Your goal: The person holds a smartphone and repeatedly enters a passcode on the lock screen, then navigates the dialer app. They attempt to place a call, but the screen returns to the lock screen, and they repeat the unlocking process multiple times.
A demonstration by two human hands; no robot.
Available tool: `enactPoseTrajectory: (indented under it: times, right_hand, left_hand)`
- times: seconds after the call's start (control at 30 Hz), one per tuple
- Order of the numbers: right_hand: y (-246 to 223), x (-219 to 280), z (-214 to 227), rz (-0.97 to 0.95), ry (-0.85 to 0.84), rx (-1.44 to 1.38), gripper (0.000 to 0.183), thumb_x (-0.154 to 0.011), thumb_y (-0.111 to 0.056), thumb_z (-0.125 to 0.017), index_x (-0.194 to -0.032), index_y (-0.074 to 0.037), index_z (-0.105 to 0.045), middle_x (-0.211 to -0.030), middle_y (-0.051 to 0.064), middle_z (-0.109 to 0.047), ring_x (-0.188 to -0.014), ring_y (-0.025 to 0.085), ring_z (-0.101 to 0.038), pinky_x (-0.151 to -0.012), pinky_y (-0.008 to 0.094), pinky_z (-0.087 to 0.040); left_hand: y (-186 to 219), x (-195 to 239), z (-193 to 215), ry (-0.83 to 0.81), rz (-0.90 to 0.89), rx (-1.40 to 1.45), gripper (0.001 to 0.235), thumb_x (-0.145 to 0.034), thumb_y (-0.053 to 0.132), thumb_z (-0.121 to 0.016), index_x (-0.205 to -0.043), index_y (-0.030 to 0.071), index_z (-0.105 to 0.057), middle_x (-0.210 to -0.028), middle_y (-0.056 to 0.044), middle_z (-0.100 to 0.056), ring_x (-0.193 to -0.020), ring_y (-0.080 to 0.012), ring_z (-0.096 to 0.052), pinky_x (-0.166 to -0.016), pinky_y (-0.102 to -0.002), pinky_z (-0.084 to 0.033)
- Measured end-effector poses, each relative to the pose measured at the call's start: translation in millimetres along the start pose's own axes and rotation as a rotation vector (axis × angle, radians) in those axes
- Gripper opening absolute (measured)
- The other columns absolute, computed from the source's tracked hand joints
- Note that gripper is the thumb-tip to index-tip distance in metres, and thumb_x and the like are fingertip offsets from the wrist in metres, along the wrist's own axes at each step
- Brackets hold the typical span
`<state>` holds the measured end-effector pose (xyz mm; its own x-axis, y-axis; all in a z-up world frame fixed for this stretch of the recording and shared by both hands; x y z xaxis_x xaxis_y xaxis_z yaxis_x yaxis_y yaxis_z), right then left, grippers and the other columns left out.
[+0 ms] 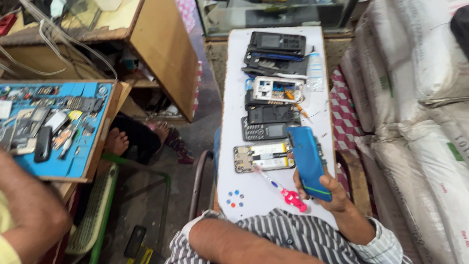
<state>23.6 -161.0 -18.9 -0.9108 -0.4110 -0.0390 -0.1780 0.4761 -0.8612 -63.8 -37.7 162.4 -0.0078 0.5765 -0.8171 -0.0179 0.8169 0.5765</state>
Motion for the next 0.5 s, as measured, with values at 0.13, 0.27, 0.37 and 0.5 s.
enactPoseTrajectory:
  times: [0.13, 0.27, 0.37, 0.5]
  right_hand:
    - [-2, -2, 0, -0.011, -0.004, 0.027, 0.106, -0.083, -0.061, -0.066, -0.156, 0.006, -0.029, -0.094, 0.012, -0.061, -0.068, 0.015, -0.062, -0.055, 0.026, -0.047]
    - [-3, 0, -2, -0.004, -0.019, 0.055, 0.106, -0.082, -0.063, -0.065, -0.156, 0.004, -0.028, -0.094, 0.011, -0.061, -0.069, 0.014, -0.063, -0.054, 0.026, -0.048]
    - [-1, -2, 0, -0.017, -0.030, 0.040, 0.105, -0.083, -0.062, -0.064, -0.156, 0.005, -0.028, -0.094, 0.013, -0.062, -0.068, 0.014, -0.063, -0.054, 0.025, -0.049]
    - [3, 0, 6, -0.013, -0.031, -0.008, 0.101, -0.086, -0.059, -0.064, -0.156, 0.005, -0.027, -0.096, 0.013, -0.062, -0.070, 0.015, -0.063, -0.056, 0.026, -0.050]
  left_hand:
    - [-23, 1, -4, -0.073, -0.022, 0.039, 0.034, -0.100, 0.035, -0.061, -0.118, 0.007, -0.053, -0.117, -0.016, -0.061, -0.112, -0.0311, -0.063, -0.092, -0.043, -0.054]
    - [-37, 8, -7, -0.114, -0.040, 0.044, 0.032, -0.101, 0.034, -0.059, -0.116, 0.007, -0.052, -0.115, -0.016, -0.060, -0.110, -0.0326, -0.062, -0.091, -0.044, -0.053]
    - [-44, 18, -12, -0.111, -0.048, 0.036, 0.030, -0.102, 0.034, -0.058, -0.115, 0.008, -0.052, -0.114, -0.016, -0.059, -0.109, -0.0336, -0.061, -0.091, -0.045, -0.053]
    - [-60, 26, -21, -0.111, -0.076, 0.055, 0.028, -0.103, 0.034, -0.056, -0.113, 0.008, -0.051, -0.112, -0.016, -0.059, -0.107, -0.0351, -0.061, -0.091, -0.046, -0.052]
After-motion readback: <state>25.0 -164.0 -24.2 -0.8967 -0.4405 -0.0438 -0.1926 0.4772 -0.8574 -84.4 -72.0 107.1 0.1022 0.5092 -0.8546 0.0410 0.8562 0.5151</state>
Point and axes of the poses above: each hand's wrist, its own x-axis away from the middle knuckle, its own z-axis out of the back of the hand, y = z × x, the point moved 8 cm from there along -x, towards the middle knuckle
